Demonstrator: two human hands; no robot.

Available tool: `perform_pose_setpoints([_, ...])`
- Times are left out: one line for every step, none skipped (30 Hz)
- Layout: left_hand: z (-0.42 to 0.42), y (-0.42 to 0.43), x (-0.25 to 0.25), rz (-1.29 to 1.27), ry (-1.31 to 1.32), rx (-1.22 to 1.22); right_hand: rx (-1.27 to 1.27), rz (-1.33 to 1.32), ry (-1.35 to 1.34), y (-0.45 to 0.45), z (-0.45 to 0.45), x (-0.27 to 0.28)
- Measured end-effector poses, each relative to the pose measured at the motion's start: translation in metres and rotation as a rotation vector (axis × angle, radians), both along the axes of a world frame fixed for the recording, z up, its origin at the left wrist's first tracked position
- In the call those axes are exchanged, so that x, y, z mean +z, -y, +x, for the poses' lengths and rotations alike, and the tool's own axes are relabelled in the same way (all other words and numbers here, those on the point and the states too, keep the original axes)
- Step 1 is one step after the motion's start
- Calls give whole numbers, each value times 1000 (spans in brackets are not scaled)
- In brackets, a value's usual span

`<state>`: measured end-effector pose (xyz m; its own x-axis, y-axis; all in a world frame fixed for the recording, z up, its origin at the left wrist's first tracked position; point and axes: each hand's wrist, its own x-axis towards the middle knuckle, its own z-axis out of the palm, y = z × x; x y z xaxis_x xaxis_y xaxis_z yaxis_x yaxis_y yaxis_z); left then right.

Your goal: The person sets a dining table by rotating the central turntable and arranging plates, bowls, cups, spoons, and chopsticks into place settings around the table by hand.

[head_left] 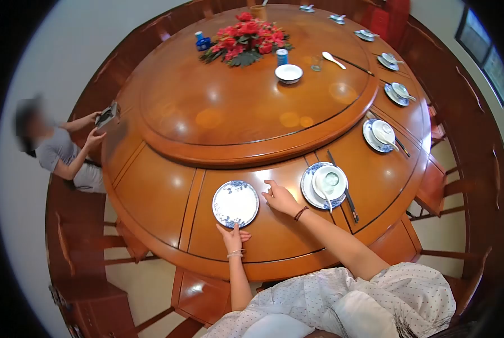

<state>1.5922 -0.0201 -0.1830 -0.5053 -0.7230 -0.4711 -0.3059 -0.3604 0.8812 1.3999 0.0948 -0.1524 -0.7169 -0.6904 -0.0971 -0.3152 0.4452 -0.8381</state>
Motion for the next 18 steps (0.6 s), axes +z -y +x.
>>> perform_pose_setpoints([0, 2, -2, 9, 0, -25, 21, 7, 34, -6, -11, 11])
perform_pose_setpoints([1, 6, -5, 3, 2, -95, -8, -4, 122, -13, -21, 27])
perform_pose_setpoints([-3, 8, -2, -6, 4, -161, -25, 1, 123, -17, -36, 26])
perform_pose_setpoints([-2, 7, 0, -41, 34, -184, -78, -69, -31, -23, -49, 24])
perform_pose_setpoints([-3, 6, 7, -38, 39, -192, -130, -136, -180, -27, -64, 23])
perform_pose_setpoints([-4, 6, 12, -31, 58, -176, -149, -23, -259, -31, -82, 28])
perform_pose_setpoints([-7, 5, 14, -26, 73, -159, -166, 89, -342, -35, -100, 33])
perform_pose_setpoints([-9, 3, 10, 2, 131, -37, -194, 143, -447, -38, -117, 26])
perform_pose_setpoints([-9, 2, 10, 2, 129, -39, -222, 197, -554, -38, -131, 25])
perform_pose_setpoints([-7, 2, 10, -16, 68, 27, -225, 327, -552, -41, -144, 25])
perform_pose_setpoints([-4, 1, 8, -35, 7, 94, -223, 414, -583, -42, -152, 22])
perform_pose_setpoints([-4, 0, 4, -70, 5, 133, -233, 479, -623, -39, -155, 18])
perform_pose_setpoints([-4, 0, 1, -71, 5, 127, -245, 543, -664, -35, -154, 13])
perform_pose_setpoints([-3, -2, 1, -109, 0, 119, -281, 552, -673, -30, -152, 5])
perform_pose_setpoints([-5, -4, 4, -146, -8, 111, -317, 562, -683, -24, -149, 1])
perform_pose_setpoints([-8, -4, 7, -123, 10, 147, -327, 569, -666, -21, -149, -3])
perform_pose_setpoints([-9, -3, 9, -122, 12, 140, -332, 574, -662, -19, -148, -2])
perform_pose_setpoints([-10, -3, 10, -125, 27, 151, -295, 611, -658, -19, -149, 0])
